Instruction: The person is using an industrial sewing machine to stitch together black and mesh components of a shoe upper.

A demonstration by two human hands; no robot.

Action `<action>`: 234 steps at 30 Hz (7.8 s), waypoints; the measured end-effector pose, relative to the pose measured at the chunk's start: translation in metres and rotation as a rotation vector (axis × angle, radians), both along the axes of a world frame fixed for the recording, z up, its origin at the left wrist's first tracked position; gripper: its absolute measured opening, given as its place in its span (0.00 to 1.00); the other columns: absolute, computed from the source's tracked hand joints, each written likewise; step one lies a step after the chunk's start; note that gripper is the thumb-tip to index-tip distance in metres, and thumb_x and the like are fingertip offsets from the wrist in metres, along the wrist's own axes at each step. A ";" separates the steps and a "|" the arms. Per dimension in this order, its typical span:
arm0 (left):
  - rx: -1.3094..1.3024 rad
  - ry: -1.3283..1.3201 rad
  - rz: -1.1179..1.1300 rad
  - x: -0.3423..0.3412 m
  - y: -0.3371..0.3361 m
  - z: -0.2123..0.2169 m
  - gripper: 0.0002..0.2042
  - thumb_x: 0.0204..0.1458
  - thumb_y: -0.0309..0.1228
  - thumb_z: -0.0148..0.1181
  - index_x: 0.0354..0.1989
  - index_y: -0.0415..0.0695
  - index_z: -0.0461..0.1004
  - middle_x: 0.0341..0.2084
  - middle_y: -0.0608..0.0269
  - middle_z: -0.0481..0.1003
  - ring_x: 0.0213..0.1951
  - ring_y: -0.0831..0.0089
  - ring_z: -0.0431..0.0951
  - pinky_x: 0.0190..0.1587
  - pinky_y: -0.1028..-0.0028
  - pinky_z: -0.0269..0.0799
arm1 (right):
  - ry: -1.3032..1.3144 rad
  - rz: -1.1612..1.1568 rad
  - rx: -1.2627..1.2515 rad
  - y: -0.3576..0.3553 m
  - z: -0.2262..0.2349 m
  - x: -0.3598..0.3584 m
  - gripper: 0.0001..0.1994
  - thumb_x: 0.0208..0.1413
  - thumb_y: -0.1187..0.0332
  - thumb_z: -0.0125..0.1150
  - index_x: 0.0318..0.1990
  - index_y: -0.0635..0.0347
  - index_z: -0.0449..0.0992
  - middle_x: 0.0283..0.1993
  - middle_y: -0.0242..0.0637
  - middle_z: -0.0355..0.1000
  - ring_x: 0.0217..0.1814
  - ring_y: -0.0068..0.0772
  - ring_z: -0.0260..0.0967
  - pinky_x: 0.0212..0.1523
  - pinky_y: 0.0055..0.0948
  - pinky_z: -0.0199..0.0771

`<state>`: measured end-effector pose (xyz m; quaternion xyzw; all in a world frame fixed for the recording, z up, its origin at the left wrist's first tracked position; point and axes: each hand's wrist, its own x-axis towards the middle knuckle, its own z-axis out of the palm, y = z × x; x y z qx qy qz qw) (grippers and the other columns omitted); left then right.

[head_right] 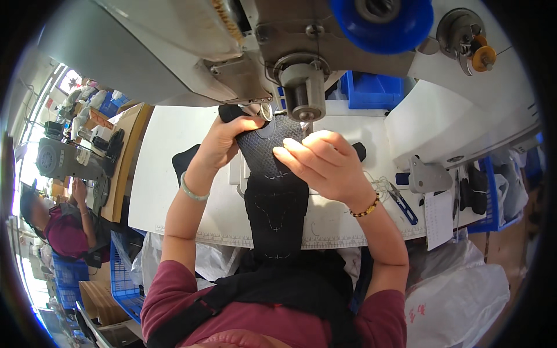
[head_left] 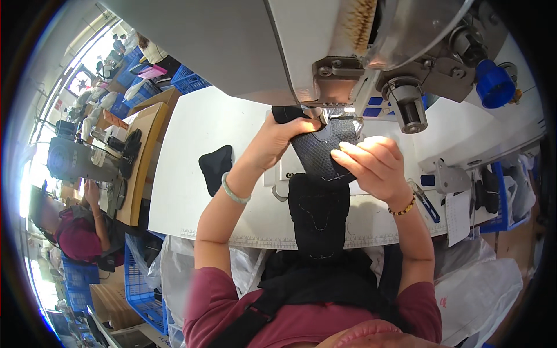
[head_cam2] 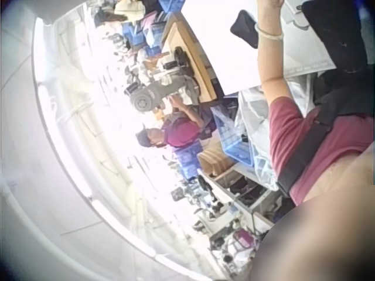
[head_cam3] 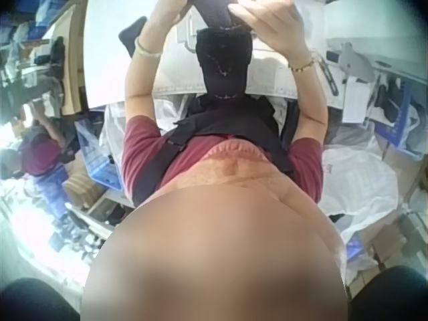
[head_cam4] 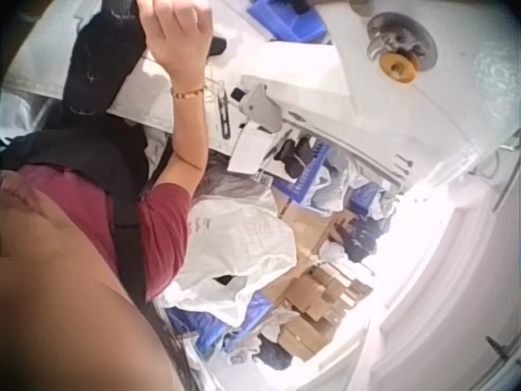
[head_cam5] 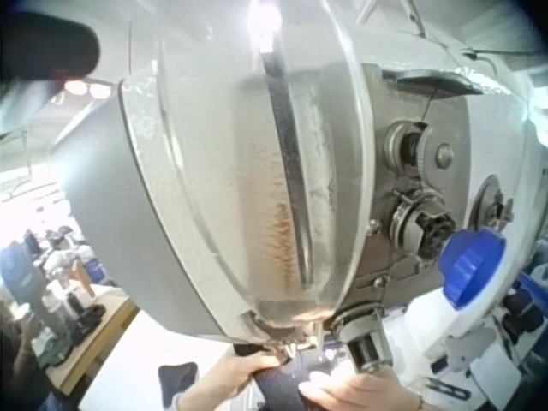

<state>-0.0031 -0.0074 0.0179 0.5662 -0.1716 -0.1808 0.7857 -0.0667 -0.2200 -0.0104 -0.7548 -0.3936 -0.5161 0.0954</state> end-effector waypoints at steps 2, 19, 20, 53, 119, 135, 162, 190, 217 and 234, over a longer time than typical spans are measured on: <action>0.033 0.046 0.023 0.001 -0.002 0.004 0.08 0.48 0.23 0.59 0.37 0.36 0.75 0.32 0.64 0.76 0.36 0.77 0.75 0.45 0.77 0.70 | 0.004 -0.033 0.006 0.002 -0.001 -0.001 0.15 0.39 0.71 0.61 0.40 0.51 0.79 0.43 0.24 0.71 0.41 0.22 0.64 0.45 0.25 0.66; -0.020 0.014 0.104 0.003 -0.006 -0.001 0.11 0.51 0.26 0.59 0.42 0.34 0.73 0.36 0.62 0.75 0.41 0.75 0.74 0.48 0.75 0.67 | 0.108 0.015 0.173 0.002 -0.001 0.006 0.20 0.35 0.72 0.65 0.42 0.52 0.76 0.43 0.27 0.71 0.44 0.27 0.67 0.47 0.31 0.65; -0.019 0.016 0.104 0.002 -0.005 -0.002 0.11 0.51 0.26 0.59 0.42 0.34 0.73 0.36 0.62 0.75 0.41 0.75 0.74 0.48 0.75 0.67 | 0.110 0.014 0.174 0.000 -0.002 0.007 0.20 0.35 0.72 0.65 0.42 0.52 0.76 0.43 0.27 0.71 0.44 0.27 0.67 0.47 0.31 0.65; 1.279 -0.830 0.965 -0.076 0.102 -0.090 0.28 0.45 0.32 0.66 0.55 0.39 0.65 0.47 0.49 0.68 0.42 0.63 0.72 0.41 0.69 0.71 | 0.948 -0.342 0.441 -0.069 -0.060 -0.018 0.10 0.51 0.72 0.60 0.39 0.70 0.73 0.44 0.41 0.68 0.41 0.39 0.69 0.41 0.32 0.70; -0.009 -0.146 0.399 -0.107 -0.027 -0.034 0.09 0.55 0.29 0.59 0.38 0.35 0.77 0.30 0.68 0.77 0.32 0.85 0.72 0.34 0.81 0.70 | 1.090 0.383 1.230 0.053 -0.030 -0.054 0.07 0.51 0.74 0.66 0.30 0.62 0.72 0.30 0.26 0.64 0.31 0.12 0.59 0.35 0.13 0.59; -0.295 0.026 0.396 -0.105 -0.024 -0.011 0.08 0.52 0.24 0.60 0.39 0.33 0.75 0.33 0.61 0.77 0.32 0.77 0.76 0.37 0.78 0.74 | 0.093 0.106 0.180 0.002 -0.029 -0.018 0.19 0.41 0.72 0.67 0.44 0.40 0.79 0.44 0.22 0.63 0.42 0.22 0.60 0.38 0.22 0.63; -0.106 -0.044 0.292 -0.020 -0.027 0.004 0.05 0.53 0.21 0.52 0.33 0.38 0.75 0.28 0.65 0.75 0.31 0.77 0.75 0.36 0.78 0.71 | 0.212 0.002 0.246 0.015 0.005 0.012 0.22 0.34 0.59 0.67 0.44 0.43 0.78 0.39 0.26 0.64 0.39 0.29 0.62 0.40 0.30 0.57; 0.073 -0.020 0.087 -0.024 -0.005 0.012 0.10 0.52 0.28 0.59 0.39 0.34 0.74 0.32 0.63 0.76 0.36 0.79 0.74 0.42 0.78 0.69 | 0.242 -0.128 0.181 0.020 0.009 0.000 0.21 0.34 0.61 0.70 0.43 0.46 0.80 0.37 0.25 0.65 0.39 0.25 0.63 0.41 0.30 0.55; -0.152 0.012 0.189 -0.026 -0.017 -0.004 0.08 0.54 0.23 0.52 0.39 0.35 0.74 0.34 0.65 0.76 0.36 0.80 0.75 0.41 0.78 0.69 | 0.169 -0.169 0.169 0.015 0.002 -0.003 0.22 0.34 0.74 0.57 0.42 0.47 0.78 0.43 0.25 0.69 0.37 0.27 0.64 0.41 0.29 0.57; -0.046 -0.212 0.480 -0.042 -0.039 -0.018 0.07 0.53 0.26 0.52 0.38 0.39 0.74 0.33 0.65 0.75 0.34 0.79 0.74 0.39 0.77 0.68 | 0.231 -0.180 0.309 -0.002 0.000 0.008 0.20 0.37 0.82 0.54 0.40 0.52 0.80 0.41 0.29 0.76 0.34 0.26 0.68 0.39 0.25 0.56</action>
